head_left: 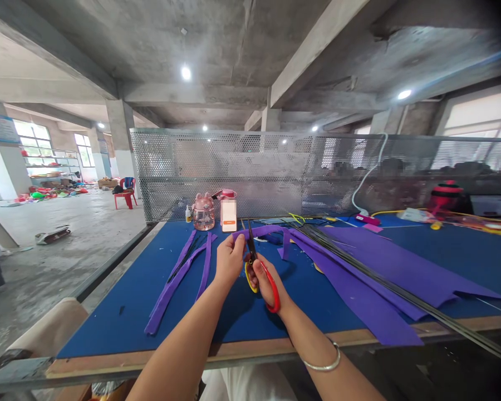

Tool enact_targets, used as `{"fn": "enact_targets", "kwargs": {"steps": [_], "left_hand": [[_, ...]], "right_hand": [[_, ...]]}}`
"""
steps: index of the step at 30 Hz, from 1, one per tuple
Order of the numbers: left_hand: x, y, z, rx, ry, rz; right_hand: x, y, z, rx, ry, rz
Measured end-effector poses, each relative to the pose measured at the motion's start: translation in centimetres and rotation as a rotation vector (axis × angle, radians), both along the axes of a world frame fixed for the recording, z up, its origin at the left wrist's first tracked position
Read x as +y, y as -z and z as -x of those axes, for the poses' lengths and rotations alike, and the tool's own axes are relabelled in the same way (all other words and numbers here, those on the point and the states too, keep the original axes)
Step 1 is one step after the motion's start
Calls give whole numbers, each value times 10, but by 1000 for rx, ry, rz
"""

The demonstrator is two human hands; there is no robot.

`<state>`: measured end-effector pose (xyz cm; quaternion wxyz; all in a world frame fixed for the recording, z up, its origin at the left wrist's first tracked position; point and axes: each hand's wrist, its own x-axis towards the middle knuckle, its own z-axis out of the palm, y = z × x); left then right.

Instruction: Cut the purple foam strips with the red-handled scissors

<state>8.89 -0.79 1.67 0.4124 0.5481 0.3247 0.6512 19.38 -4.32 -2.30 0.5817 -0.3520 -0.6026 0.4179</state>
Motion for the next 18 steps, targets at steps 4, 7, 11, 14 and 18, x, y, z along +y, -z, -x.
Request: {"fn": "enact_targets", "kwargs": {"steps": [4,7,11,14,18], "left_hand": [[3,2,0,12,-22,15],[5,4,0,14,-29,16],[7,5,1,20,-38,-7],[8,6,1,19,-41,-16],[9,6,2,1,-30,6]], "right_hand": [[-1,-1,1,44,-26,52],[-1,-1,1,33,0,71],[2,2,0,-1,57,50],[5,4,-1,-25,76,31],[6,5,-1,-18,66,37]]}}
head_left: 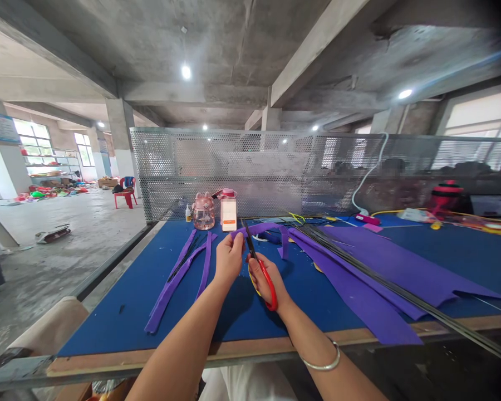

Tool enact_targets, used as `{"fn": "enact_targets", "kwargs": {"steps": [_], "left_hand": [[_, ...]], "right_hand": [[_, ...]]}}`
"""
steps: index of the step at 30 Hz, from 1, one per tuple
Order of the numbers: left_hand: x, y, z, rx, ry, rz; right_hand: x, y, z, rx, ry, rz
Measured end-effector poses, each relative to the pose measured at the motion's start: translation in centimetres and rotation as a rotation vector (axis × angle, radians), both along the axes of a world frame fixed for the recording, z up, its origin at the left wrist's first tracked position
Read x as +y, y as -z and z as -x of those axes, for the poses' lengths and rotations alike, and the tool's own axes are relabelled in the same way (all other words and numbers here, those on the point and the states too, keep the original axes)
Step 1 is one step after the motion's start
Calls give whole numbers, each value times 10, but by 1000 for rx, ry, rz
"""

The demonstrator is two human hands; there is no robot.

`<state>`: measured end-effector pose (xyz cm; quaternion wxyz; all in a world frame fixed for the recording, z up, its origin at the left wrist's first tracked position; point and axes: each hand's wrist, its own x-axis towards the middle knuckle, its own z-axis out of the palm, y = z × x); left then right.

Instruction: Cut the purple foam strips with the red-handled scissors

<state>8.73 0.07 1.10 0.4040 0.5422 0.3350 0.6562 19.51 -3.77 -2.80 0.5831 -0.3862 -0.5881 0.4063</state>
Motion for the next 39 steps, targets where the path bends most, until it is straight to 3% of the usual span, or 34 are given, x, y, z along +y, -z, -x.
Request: {"fn": "enact_targets", "kwargs": {"steps": [5,8,17,24,30,39], "left_hand": [[-2,-3,-3,-92,66,101],[-3,-5,-4,-151,110,134],[-9,-6,-1,10,-45,-20],[-7,-4,-4,-44,81,28],[-3,-2,-2,-34,49,-6],[-6,-5,-2,-77,54,23]], "right_hand": [[-3,-3,4,120,-170,103],[-5,-2,6,160,-223,78],[-2,6,-1,-54,-143,-138],[-5,-2,6,91,-166,-37],[-6,-3,5,116,-178,55],[-3,-3,2,14,-36,-5]]}}
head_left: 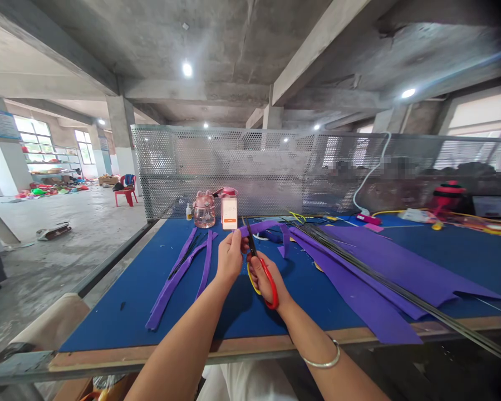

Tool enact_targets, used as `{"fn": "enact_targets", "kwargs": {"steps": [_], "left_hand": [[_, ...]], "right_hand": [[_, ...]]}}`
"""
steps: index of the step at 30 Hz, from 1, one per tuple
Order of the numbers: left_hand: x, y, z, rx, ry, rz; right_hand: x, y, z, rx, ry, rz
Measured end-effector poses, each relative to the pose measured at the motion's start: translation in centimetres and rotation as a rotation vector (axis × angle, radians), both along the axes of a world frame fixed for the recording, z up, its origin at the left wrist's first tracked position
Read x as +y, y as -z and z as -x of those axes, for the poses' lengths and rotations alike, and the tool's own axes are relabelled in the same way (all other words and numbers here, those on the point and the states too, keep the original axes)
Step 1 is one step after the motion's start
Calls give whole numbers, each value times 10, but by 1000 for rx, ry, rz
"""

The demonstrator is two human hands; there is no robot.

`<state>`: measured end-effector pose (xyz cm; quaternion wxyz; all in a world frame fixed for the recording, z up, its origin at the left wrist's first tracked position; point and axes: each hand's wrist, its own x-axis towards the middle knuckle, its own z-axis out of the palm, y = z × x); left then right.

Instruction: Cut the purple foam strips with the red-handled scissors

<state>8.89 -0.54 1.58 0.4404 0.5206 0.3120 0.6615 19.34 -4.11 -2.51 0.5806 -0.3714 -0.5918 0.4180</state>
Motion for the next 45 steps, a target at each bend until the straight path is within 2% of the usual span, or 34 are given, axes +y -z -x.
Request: {"fn": "enact_targets", "kwargs": {"steps": [6,12,17,21,25,30,36,45], "left_hand": [[1,-1,3,101,-47,-55],[2,0,3,122,-94,-77],[0,-1,4,163,-142,-97],[1,0,3,175,-107,-103],[4,1,1,93,-5,-42],[4,1,-1,6,75,5],[1,-1,0,21,66,10],[2,-1,2,90,-32,-40]], "right_hand": [[3,3,-3,-32,65,3],[5,8,-2,3,-69,-18],[5,10,-4,-84,-118,-94],[4,10,-5,-86,-117,-122],[2,9,-4,-21,-165,-141],[0,8,-1,102,-230,-80],[1,4,1,124,-165,19],[2,3,-2,-10,6,-20]]}}
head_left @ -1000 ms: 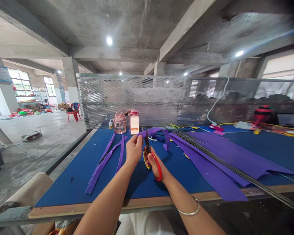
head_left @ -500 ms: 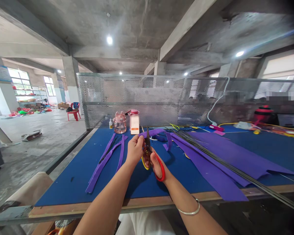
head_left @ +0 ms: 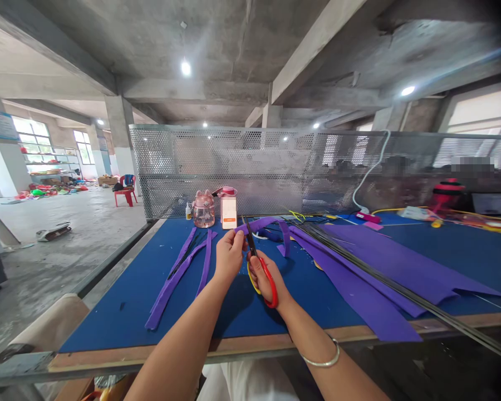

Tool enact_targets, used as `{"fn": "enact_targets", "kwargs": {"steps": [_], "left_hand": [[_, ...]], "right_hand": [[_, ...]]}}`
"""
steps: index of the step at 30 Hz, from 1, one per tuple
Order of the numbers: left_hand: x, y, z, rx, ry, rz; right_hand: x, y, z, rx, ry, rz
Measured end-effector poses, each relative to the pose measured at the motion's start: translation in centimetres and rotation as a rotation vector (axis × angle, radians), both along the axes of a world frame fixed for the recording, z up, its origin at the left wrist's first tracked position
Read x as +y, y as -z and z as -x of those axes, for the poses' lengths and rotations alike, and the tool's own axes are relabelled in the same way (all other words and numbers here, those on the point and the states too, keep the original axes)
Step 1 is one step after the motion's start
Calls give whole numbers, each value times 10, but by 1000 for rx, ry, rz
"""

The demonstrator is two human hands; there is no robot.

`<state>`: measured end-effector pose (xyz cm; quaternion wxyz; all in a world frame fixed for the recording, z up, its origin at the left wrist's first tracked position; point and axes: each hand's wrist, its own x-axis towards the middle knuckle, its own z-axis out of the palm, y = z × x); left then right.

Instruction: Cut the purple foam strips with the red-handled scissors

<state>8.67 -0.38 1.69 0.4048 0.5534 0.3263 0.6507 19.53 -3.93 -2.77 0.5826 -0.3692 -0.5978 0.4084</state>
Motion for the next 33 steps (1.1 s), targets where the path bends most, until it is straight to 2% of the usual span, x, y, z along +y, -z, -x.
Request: {"fn": "enact_targets", "kwargs": {"steps": [4,11,18,23,33], "left_hand": [[-1,0,0,34,-30,-18],[-2,0,0,49,-38,-28],[-1,1,1,-2,-47,28],[0,2,2,114,-109,-63],[6,6,-1,77,-21,-52]], "right_hand": [[-2,-2,1,42,-19,35],[-5,-6,6,229,-207,216],[-5,-2,6,183,-228,72],[-6,-2,4,111,-196,13],[-6,-7,4,54,-110,35]]}}
